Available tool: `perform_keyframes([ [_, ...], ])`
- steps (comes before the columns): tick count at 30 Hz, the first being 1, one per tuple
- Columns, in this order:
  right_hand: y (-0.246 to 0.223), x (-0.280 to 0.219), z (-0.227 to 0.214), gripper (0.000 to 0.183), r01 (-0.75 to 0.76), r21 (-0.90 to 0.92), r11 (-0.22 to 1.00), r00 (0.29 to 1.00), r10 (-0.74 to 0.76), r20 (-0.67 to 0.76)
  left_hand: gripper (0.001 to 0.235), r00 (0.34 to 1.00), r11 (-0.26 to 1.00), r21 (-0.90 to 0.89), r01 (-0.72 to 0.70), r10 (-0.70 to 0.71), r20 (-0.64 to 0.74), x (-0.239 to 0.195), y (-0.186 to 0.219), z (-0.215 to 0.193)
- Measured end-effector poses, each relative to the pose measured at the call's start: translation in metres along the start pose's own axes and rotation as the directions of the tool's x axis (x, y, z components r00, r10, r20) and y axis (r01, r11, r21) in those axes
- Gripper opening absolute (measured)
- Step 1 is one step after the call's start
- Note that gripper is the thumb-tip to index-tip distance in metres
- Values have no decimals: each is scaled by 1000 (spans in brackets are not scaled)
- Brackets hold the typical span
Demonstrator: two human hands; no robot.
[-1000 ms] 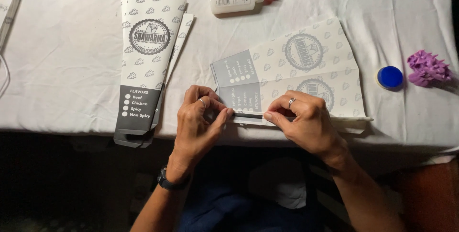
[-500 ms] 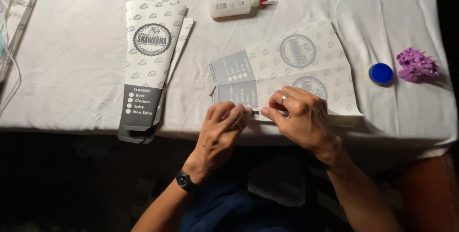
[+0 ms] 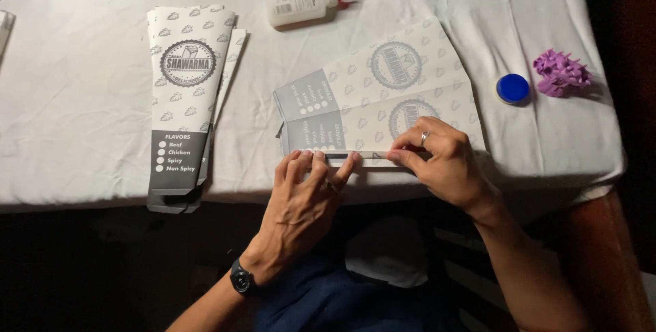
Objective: The person applies glue along the edge of a paper sleeve and presses it closed by hand.
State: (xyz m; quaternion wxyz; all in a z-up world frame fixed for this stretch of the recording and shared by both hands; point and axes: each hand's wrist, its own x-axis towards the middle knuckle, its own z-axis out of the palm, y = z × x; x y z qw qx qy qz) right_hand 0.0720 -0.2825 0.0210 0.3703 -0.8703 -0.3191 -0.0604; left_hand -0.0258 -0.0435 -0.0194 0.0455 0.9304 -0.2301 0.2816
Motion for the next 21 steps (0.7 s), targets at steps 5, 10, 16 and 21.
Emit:
perform_keyframes([
  [5,-2,8,-4,10,-136,68,988,989,132,62,74,995,999,6,52,-53,87,0,5,3],
  [10,-4,16,-2,17,-283,-126,951,935,303,186,93,978,996,-7,84,-81,193,7,10,-3],
  [16,-4,-3,-4,41,-137,-387,912,984,169,51,123,964,930,365,-50,-51,261,19,14,-16],
  [21,15,-23,-25,15,57,-146,988,997,-63,-37,119,968,951,310,-3,-75,240,17,15,-7],
])
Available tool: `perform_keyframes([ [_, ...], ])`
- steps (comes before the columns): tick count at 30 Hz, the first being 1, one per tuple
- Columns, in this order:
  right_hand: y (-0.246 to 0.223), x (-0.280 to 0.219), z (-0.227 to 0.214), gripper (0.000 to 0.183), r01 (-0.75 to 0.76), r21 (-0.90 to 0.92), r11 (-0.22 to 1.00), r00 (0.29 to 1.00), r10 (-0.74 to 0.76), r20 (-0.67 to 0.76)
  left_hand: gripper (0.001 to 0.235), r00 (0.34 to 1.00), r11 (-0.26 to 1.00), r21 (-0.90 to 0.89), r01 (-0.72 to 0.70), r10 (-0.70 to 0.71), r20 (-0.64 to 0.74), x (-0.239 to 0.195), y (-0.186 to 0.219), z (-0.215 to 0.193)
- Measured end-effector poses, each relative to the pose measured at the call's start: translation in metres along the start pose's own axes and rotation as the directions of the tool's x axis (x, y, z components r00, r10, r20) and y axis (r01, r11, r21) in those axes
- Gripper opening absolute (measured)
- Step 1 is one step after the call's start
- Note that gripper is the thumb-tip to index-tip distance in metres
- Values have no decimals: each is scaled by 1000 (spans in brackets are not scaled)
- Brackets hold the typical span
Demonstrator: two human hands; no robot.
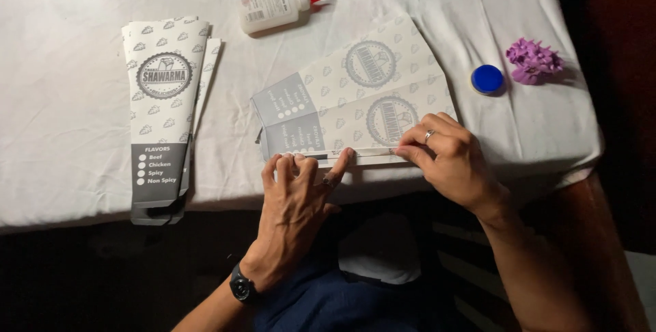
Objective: The person applies glue along the edge of a paper sleeve and presses it closed by hand.
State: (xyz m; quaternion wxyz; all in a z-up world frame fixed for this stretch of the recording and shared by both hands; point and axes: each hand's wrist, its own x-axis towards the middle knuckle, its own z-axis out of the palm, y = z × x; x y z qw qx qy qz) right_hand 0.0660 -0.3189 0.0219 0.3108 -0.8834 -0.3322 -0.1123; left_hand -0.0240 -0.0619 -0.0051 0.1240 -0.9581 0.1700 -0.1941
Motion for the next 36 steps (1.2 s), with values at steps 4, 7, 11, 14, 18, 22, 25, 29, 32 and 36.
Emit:
perform_keyframes([
  [4,6,-1,3,15,-19,79,997,999,22,-39,122,1000,998,54,-16,17,-15,0,0,-2],
  [7,6,4,-1,14,-41,96,995,999,42,-9,123,1000,997,81,-16,14,23,4,2,-10],
  [11,2,9,-3,14,-160,115,980,986,155,54,126,998,993,118,-30,24,54,11,6,-20],
  [14,-2,21,-6,14,-311,1,950,935,306,182,123,998,999,40,-5,2,66,13,7,-15],
  [18,-8,23,-8,19,-316,-171,933,917,346,198,122,999,991,-126,46,-41,35,11,8,-8],
  [22,12,-5,-10,34,-159,-198,967,985,168,32,113,997,988,-137,69,-65,36,11,11,-9],
  [25,16,-14,-17,24,-117,-115,986,993,117,-1,110,997,981,-178,74,-67,50,11,12,-9],
  [29,18,-13,-17,22,-131,3,991,990,131,-52,109,997,987,-139,80,-78,16,13,12,-8],
  [32,20,-13,-15,20,-187,53,981,980,190,-54,107,997,990,-113,82,-81,12,10,14,-7],
  [36,22,-12,-16,26,-327,42,944,945,327,-5,104,996,992,-84,92,-92,-1,11,14,-8],
])
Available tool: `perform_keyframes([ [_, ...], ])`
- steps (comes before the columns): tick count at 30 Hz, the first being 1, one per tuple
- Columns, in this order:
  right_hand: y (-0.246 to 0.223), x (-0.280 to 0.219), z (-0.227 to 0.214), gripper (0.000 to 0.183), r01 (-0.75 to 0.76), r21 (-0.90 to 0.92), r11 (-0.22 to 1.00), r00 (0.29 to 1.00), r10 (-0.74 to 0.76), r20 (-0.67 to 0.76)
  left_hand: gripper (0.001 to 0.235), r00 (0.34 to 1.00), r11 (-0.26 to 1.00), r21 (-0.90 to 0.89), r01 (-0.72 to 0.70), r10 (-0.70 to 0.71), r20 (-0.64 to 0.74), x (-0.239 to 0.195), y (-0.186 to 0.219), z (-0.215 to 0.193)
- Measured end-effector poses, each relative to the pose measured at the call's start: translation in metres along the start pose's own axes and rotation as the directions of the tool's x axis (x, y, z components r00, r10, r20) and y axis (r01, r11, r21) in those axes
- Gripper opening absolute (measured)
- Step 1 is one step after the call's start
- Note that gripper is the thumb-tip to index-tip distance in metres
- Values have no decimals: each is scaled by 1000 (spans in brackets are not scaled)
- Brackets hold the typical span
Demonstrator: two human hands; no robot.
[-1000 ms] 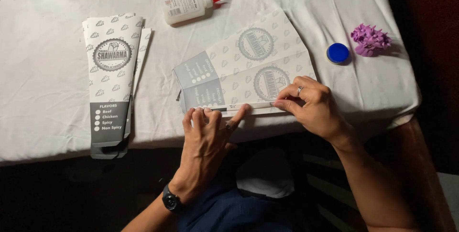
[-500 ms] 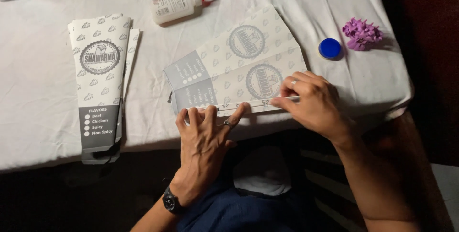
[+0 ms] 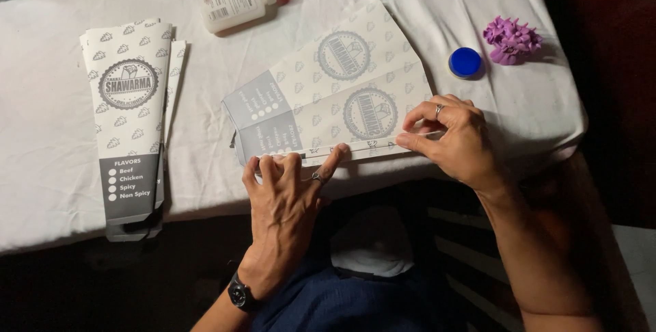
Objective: The person applies glue along the edge of a paper sleeve and presses it closed by hand.
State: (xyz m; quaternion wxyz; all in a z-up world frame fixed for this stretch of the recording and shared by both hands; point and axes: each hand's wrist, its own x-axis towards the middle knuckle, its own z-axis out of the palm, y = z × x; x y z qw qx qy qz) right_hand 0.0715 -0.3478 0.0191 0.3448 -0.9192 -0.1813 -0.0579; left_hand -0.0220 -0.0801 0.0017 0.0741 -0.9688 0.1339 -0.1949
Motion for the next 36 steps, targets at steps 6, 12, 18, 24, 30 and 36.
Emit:
perform_keyframes([
  [6,4,-9,-10,30,-71,66,995,992,77,-96,110,1000,1000,31,3,-4,30,-2,1,2],
  [12,21,-5,-39,25,-144,170,975,989,147,-8,111,1000,1000,-28,5,-6,-8,0,0,-1],
  [18,65,42,-34,36,124,-352,928,944,-219,-245,109,999,1000,-10,10,-11,-51,-2,1,6],
  [24,-38,14,-27,27,370,-32,928,915,-370,-162,111,1000,998,-68,17,-18,-23,-2,2,6],
  [30,-41,1,15,27,545,124,830,838,-545,-34,93,999,997,-77,6,-10,-53,-1,-2,4],
  [36,-5,-24,-35,28,269,-18,963,962,-269,-50,93,998,994,-105,31,-36,-50,-3,2,5],
])
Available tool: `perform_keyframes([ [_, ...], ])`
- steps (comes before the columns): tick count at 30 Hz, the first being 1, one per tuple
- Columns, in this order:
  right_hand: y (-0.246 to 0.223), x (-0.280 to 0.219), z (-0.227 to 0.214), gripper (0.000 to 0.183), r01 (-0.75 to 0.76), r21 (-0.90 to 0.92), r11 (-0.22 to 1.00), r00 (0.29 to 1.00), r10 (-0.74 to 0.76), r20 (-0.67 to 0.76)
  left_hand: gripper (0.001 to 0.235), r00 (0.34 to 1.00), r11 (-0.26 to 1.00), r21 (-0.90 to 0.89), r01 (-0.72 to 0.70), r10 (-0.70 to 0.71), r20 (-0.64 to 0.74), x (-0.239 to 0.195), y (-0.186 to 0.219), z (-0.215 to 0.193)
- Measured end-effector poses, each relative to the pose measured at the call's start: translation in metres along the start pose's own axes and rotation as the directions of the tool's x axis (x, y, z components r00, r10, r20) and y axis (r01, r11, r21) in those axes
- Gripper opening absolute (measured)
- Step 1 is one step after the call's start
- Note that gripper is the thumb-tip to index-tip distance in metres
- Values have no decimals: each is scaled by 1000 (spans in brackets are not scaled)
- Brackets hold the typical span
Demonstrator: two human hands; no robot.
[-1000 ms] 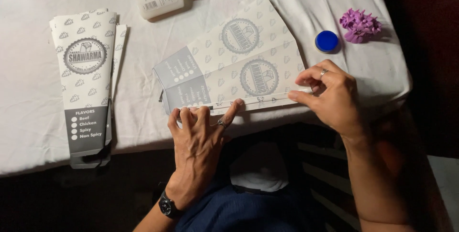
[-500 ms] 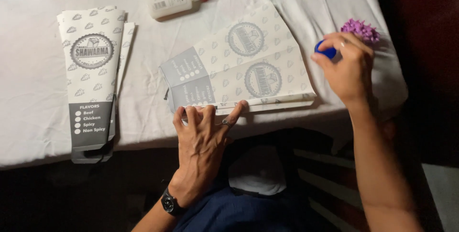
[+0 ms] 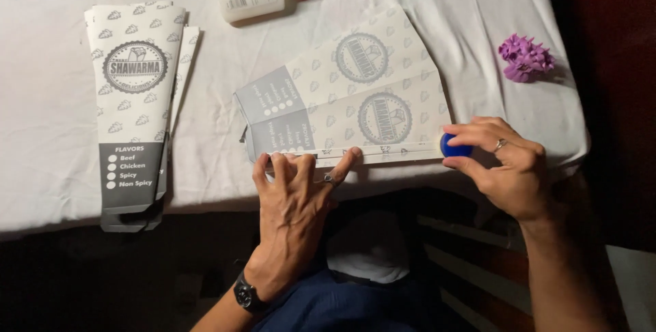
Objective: The person applies glue along the edge of a paper sleeve and presses it closed by hand.
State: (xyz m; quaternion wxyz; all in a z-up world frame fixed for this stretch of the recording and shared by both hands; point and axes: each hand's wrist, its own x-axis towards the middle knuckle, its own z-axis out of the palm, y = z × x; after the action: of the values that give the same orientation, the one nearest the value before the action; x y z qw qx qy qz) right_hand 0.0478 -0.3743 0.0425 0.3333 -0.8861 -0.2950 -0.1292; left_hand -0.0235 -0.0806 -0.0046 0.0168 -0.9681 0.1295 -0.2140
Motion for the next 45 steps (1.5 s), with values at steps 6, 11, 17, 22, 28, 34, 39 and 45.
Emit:
perform_keyframes([
  [6,-42,29,66,27,278,197,940,960,-277,-34,96,1000,998,65,-16,15,11,1,-1,2],
  [11,-6,7,22,24,145,117,983,989,-146,0,84,1000,1000,-24,6,-6,12,1,3,-3],
  [17,-15,10,30,24,133,12,991,991,-133,-7,89,1000,1000,17,20,-19,-14,1,5,1],
  [22,-32,21,54,26,256,189,948,964,-264,16,79,1000,998,67,-1,2,-17,3,4,2],
  [28,3,-6,10,22,73,-46,996,993,-76,-88,87,1000,999,36,19,-20,23,1,4,0],
  [34,-37,26,61,27,188,77,979,982,-186,-33,79,998,1000,7,25,-24,-50,0,4,5],
  [39,-46,45,62,20,212,213,954,977,-211,-29,57,973,991,-128,-37,7,-230,-22,-11,47],
  [45,-64,51,100,26,254,268,929,967,-253,-41,45,943,985,-156,-72,16,-334,-17,-12,43],
])
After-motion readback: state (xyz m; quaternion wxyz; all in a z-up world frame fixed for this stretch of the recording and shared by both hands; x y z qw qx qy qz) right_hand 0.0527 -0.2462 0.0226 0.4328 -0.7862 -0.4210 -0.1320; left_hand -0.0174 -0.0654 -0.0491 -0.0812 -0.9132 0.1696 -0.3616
